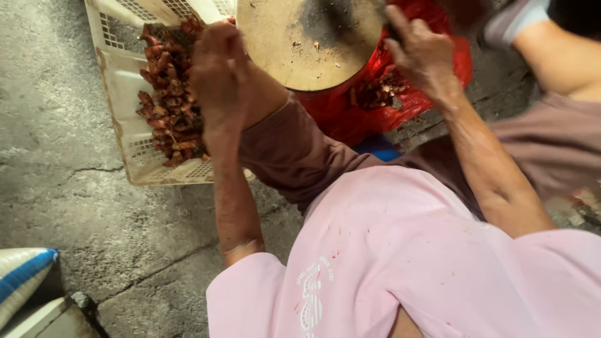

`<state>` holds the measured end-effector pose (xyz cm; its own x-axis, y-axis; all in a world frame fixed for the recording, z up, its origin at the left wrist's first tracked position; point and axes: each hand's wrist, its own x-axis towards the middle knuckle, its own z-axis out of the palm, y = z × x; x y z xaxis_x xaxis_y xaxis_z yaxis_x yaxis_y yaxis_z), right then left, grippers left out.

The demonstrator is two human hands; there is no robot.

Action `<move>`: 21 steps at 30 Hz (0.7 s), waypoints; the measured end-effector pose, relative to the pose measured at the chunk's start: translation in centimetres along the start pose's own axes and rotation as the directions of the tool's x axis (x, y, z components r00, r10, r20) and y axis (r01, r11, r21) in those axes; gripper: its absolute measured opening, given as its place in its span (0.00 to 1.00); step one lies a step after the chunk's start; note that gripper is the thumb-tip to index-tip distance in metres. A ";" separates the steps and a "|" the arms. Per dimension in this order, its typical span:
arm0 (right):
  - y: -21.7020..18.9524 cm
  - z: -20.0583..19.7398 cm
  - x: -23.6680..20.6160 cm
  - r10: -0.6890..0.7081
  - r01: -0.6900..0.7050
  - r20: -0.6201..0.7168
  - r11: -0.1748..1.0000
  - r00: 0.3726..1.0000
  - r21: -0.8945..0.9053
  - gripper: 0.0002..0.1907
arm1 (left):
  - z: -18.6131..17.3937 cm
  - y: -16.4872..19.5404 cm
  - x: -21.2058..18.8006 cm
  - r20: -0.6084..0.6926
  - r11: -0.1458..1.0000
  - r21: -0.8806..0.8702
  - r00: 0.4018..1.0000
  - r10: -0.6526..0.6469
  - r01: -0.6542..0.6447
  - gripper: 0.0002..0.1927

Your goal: The person sits on the floor and uses a knife to peel the skin off reddish-brown root vegetables on a round wooden board. Peeled pieces are placed into a red plastic basket, while unpeeled roots are taken from a white crate.

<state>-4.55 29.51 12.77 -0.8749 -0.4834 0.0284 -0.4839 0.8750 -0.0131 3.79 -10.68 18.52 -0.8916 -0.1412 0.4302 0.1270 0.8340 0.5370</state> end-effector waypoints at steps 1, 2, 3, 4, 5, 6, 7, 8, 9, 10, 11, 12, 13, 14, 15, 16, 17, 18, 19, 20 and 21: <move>-1.2 0.6 0.5 -0.029 0.029 -0.029 1.000 0.999 -0.004 0.29 | 0.9 0.4 -0.2 0.002 1.000 0.020 1.000 0.016 -0.016 0.13; -2.6 1.5 1.6 -0.060 0.060 -0.064 0.998 0.996 -0.010 0.29 | 1.7 0.7 -0.1 -0.002 0.998 0.043 0.999 0.035 -0.035 0.14; -3.4 1.9 2.5 -0.093 0.092 -0.101 0.996 0.991 -0.017 0.30 | 2.2 1.0 -0.2 -0.006 0.991 0.077 0.994 0.111 -0.111 0.13; -3.8 1.9 2.6 -0.132 0.127 -0.163 0.991 0.978 -0.038 0.31 | 2.6 1.7 -0.6 -0.006 0.977 0.111 0.982 0.186 -0.185 0.13; -4.1 1.7 2.8 -0.174 0.164 -0.226 0.984 0.958 -0.062 0.32 | 3.0 2.3 -0.7 -0.007 0.955 0.147 0.966 0.260 -0.256 0.13; -4.6 1.4 3.2 -0.218 0.201 -0.290 0.976 0.932 -0.086 0.33 | 3.4 2.9 -0.7 0.042 0.946 0.186 0.964 0.263 -0.266 0.11; -4.3 0.6 3.4 -0.222 0.211 -0.220 0.975 0.950 -0.075 0.32 | 3.8 3.7 -0.6 0.094 0.934 0.222 0.960 0.264 -0.279 0.10; -2.9 -0.8 3.8 -0.228 0.221 -0.152 0.973 0.962 -0.066 0.30 | 4.2 4.4 -0.2 0.142 0.920 0.258 0.954 0.265 -0.294 0.10; -1.2 -2.4 4.6 -0.239 0.234 -0.095 0.971 0.966 -0.058 0.29 | 4.6 5.1 0.3 0.173 0.912 0.263 0.945 0.276 -0.315 0.10; 1.1 -4.6 4.7 -0.238 0.235 -0.071 0.971 0.969 -0.044 0.28 | 4.8 5.9 1.0 0.202 0.903 0.270 0.936 0.287 -0.335 0.09; 3.6 -6.9 3.9 -0.238 0.237 -0.043 0.971 0.970 -0.029 0.26 | 4.8 6.4 1.5 0.235 0.895 0.274 0.927 0.293 -0.353 0.09; 6.2 -9.2 3.1 -0.251 0.249 0.003 0.960 0.968 -0.130 0.23 | 4.7 6.8 1.9 0.278 0.859 0.300 0.899 0.338 -0.415 0.15; 8.9 -11.6 1.2 -0.202 0.216 0.087 0.955 0.975 -0.204 0.23 | 4.5 7.1 2.4 0.317 0.817 0.327 0.869 0.379 -0.476 0.20; 11.2 -13.9 -1.2 -0.180 0.199 0.097 0.949 0.979 -0.246 0.22 | 4.1 7.2 2.5 0.294 0.840 0.282 0.875 0.384 -0.463 0.16; 12.8 -15.3 -3.5 -0.154 0.155 0.012 0.978 0.988 -0.139 0.21 | 3.3 7.2 2.3 0.274 0.864 0.236 0.883 0.381 -0.446 0.13; 14.4 -16.7 -6.4 -0.073 0.105 0.175 0.978 0.982 -0.182 0.21 | 2.5 7.1 1.9 0.273 0.872 0.257 0.897 0.347 -0.416 0.13; 14.9 -16.4 -8.3 0.014 0.099 0.321 0.938 0.947 -0.332 0.25 | 1.5 6.8 1.8 0.272 0.878 0.279 0.909 0.316 -0.388 0.13; 15.5 -16.0 -10.2 0.100 0.142 0.457 0.874 0.884 -0.465 0.28 | 0.0 6.4 1.4 0.314 0.915 0.252 0.921 0.230 -0.315 0.13; 16.2 -15.4 -12.3 -0.058 0.154 0.244 0.905 0.968 -0.397 0.24 | -1.7 6.0 0.9 0.360 0.945 0.224 0.921 0.148 -0.239 0.14; 16.9 -14.7 -14.0 -0.201 0.191 0.006 0.922 0.980 -0.337 0.20 | -2.9 5.7 1.0 0.356 0.932 0.307 0.931 0.076 -0.193 0.08; 18.5 -13.7 -14.7 -0.139 0.141 0.028 0.940 0.990 -0.311 0.20 | -3.0 5.8 1.2 0.342 0.911 0.391 0.940 -0.010 -0.133 0.07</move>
<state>-0.33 53.13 25.83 -0.7991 -0.6012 0.0016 -0.5727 0.7621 0.3022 4.76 -7.61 24.38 -0.9877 0.0413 0.1505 0.0638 0.9870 0.1478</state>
